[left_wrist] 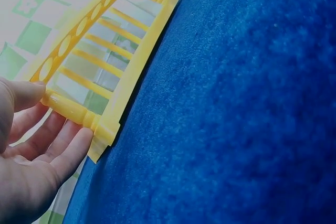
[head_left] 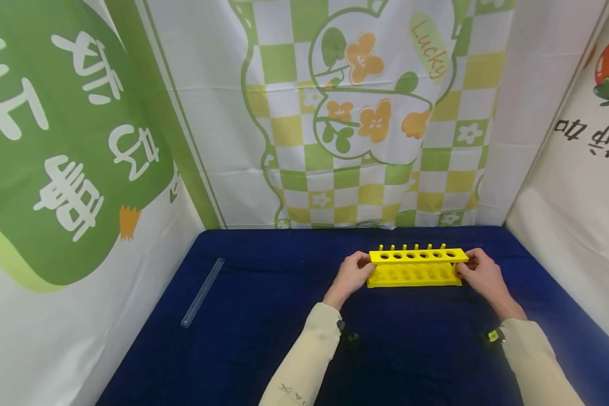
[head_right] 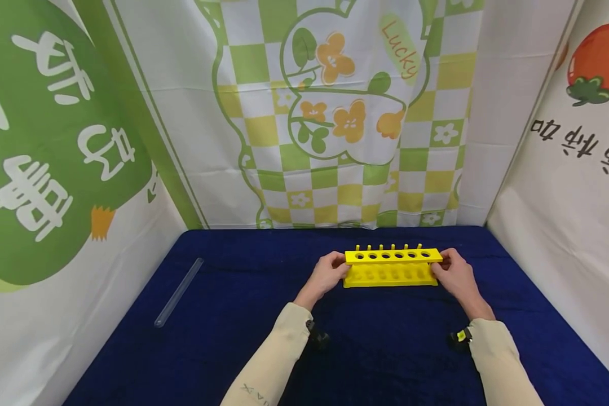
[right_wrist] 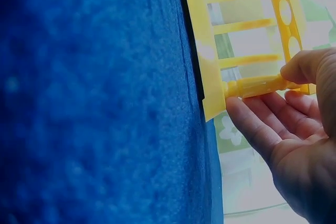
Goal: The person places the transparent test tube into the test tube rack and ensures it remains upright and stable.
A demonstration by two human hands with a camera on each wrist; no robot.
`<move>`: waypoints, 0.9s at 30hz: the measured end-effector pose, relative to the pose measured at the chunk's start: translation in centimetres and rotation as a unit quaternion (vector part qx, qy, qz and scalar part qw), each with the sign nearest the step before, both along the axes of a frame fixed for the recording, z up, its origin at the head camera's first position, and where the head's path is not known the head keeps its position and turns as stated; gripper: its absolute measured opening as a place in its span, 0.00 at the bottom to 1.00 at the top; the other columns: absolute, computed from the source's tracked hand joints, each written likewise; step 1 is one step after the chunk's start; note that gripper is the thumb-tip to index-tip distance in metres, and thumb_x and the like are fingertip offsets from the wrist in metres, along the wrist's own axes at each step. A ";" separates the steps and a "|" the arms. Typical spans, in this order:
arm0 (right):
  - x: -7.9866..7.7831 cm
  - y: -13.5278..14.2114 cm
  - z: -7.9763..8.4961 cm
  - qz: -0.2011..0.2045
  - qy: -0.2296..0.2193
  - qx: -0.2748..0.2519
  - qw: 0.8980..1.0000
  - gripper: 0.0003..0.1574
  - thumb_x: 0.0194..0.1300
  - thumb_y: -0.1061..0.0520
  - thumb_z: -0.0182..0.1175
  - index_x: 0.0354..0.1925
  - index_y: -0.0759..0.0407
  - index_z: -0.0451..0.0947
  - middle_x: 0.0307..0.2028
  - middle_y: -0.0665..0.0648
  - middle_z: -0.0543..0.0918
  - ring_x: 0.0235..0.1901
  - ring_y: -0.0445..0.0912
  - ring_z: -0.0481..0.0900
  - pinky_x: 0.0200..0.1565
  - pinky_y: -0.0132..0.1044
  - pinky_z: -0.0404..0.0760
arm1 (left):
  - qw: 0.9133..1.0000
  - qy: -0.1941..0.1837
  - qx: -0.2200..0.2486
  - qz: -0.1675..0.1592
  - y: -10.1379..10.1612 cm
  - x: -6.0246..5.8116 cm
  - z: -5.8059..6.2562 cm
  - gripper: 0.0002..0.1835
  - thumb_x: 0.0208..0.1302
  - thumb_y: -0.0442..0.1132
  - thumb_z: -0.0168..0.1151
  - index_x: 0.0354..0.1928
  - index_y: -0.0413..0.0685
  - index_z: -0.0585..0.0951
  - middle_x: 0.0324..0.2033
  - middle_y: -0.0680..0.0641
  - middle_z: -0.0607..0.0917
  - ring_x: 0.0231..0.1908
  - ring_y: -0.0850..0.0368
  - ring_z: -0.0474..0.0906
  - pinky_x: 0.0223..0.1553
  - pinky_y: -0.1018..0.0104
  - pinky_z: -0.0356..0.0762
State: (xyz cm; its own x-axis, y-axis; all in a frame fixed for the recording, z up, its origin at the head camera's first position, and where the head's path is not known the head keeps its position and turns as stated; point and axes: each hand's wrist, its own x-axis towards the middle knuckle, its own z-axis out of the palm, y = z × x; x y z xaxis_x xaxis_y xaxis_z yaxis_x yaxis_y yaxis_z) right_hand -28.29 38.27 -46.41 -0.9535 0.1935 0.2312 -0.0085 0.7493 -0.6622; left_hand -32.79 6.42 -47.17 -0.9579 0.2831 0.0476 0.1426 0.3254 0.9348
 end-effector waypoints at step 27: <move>-0.5 -1.9 0.0 0.018 -0.017 -0.030 0.999 0.20 0.68 0.57 0.55 0.52 0.70 0.67 0.45 0.74 0.79 0.38 0.56 0.84 0.35 0.42 0.86 | 1.000 -0.005 -0.003 0.011 -2.1 -0.4 0.0 0.13 0.70 0.45 0.59 0.53 0.51 0.79 0.48 0.50 0.83 0.43 0.58 0.79 0.48 0.61 0.82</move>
